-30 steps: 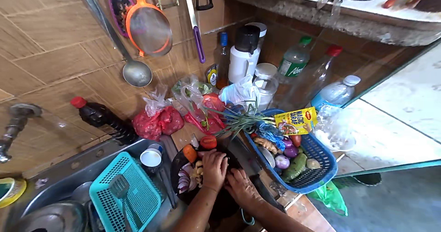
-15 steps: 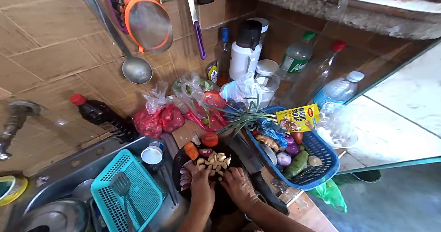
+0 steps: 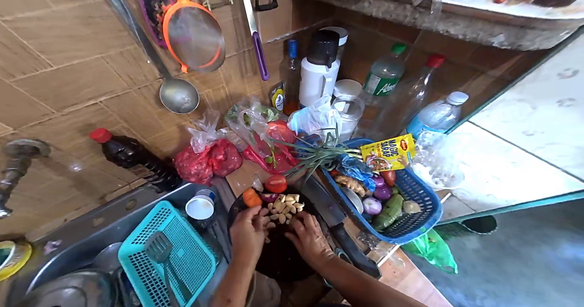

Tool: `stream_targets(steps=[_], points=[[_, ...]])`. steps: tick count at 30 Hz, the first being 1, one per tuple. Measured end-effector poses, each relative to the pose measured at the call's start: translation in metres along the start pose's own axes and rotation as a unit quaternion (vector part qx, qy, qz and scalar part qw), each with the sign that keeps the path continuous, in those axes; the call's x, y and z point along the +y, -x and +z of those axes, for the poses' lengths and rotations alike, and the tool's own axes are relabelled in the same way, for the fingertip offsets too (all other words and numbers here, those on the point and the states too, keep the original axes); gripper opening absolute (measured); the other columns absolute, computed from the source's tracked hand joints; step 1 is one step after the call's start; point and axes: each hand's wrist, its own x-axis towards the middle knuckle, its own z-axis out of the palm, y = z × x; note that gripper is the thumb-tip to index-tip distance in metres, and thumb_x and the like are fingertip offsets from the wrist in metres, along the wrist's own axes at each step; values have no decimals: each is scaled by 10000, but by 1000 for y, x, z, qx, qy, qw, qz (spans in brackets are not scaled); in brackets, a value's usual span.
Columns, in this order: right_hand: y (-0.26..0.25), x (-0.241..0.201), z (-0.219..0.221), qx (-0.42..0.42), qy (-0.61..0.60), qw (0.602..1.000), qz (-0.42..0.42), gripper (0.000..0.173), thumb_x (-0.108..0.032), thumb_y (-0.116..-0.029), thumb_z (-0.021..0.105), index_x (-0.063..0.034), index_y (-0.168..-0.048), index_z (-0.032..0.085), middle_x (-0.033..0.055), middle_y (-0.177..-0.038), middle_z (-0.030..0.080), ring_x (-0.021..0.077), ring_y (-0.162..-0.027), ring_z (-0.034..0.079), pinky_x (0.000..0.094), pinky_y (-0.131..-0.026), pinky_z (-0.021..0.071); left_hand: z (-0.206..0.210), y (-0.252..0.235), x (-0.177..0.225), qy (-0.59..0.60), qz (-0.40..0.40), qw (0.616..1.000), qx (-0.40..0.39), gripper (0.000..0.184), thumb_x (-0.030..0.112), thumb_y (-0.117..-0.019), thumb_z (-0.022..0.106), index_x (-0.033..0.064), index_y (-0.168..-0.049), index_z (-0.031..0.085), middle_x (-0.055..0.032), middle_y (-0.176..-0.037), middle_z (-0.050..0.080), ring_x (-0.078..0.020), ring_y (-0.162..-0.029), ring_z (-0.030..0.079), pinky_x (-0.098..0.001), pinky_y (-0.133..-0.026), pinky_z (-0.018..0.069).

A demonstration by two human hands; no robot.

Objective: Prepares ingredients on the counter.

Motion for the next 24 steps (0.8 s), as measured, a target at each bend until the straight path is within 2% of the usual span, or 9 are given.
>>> stream_targets(steps=[3,6,8,10,12,14,16,20,24], points=[[-1,6,8,50,6,997,-60,345,-316,-1012,634,-56,-1218,730,269,-1314,638,459,-1222,618,555,-1038,512,-20,-15,-4,-54,-37,998,-13,299,95,-992,650,2,-1274,682,-187,-1239,692,-294,-1120,687,-433,-1016,534],[1,6,5,138,55,981,-123,312,-337,-1015,607,-140,-1217,740,186,-1282,693,437,-1230,634,623,-1004,506,-21,-23,-1,-114,-34,988,-97,281,135,-1004,630,50,-1259,712,-157,-1281,683,-294,-1241,624,-441,-1111,457],[7,7,-12,160,49,978,-128,297,-302,-1024,587,-133,-1213,741,166,-1284,700,414,-1240,639,620,-1023,502,-17,-24,5,-160,-15,976,-148,280,182,-1002,631,96,-1248,736,-155,-1312,670,-317,-1310,569,-461,-1150,406],[24,12,-37,140,32,986,-81,260,-211,-1016,586,-79,-1169,749,193,-1245,704,391,-1173,675,564,-999,543,-13,-23,11,-209,7,961,-180,301,245,-985,665,141,-1256,744,-150,-1325,661,-342,-1333,536,-492,-1141,396],[48,18,-64,70,70,995,32,263,-181,-992,594,-24,-1147,737,224,-1212,694,390,-1150,678,528,-990,554,-10,-21,16,-258,11,943,-210,339,287,-945,719,164,-1260,740,-141,-1361,629,-353,-1346,502,-521,-1123,392],[66,21,-88,-72,102,975,184,408,-232,-977,637,8,-1308,645,272,-1383,583,435,-1309,562,557,-1082,473,-5,-19,18,-270,16,935,-228,358,281,-938,732,177,-1280,729,-141,-1403,598,-358,-1369,474,-543,-1128,367],[74,28,-94,-166,100,941,277,593,-291,-970,673,12,-1455,517,291,-1527,447,456,-1411,456,579,-1141,406,2,-17,17,-236,35,949,-207,325,266,-971,692,191,-1285,729,-127,-1392,616,-342,-1367,489,-528,-1138,365],[68,35,-84,-178,92,926,319,731,-299,-967,689,-26,-1565,368,264,-1584,388,438,-1439,433,547,-1160,403,19,-28,25,-148,149,975,-64,221,187,-1010,616,129,-1144,783,-117,-1192,729,-328,-1203,633,-525,-1066,461],[55,33,-90,-215,77,903,364,909,-282,-893,766,-39,-1604,254,298,-1493,477,470,-1383,485,591,-1122,429,27,-74,70,-217,174,949,-152,279,202,-1055,549,139,-1256,732,-84,-1343,663,-283,-1337,534,-501,-1150,368]])
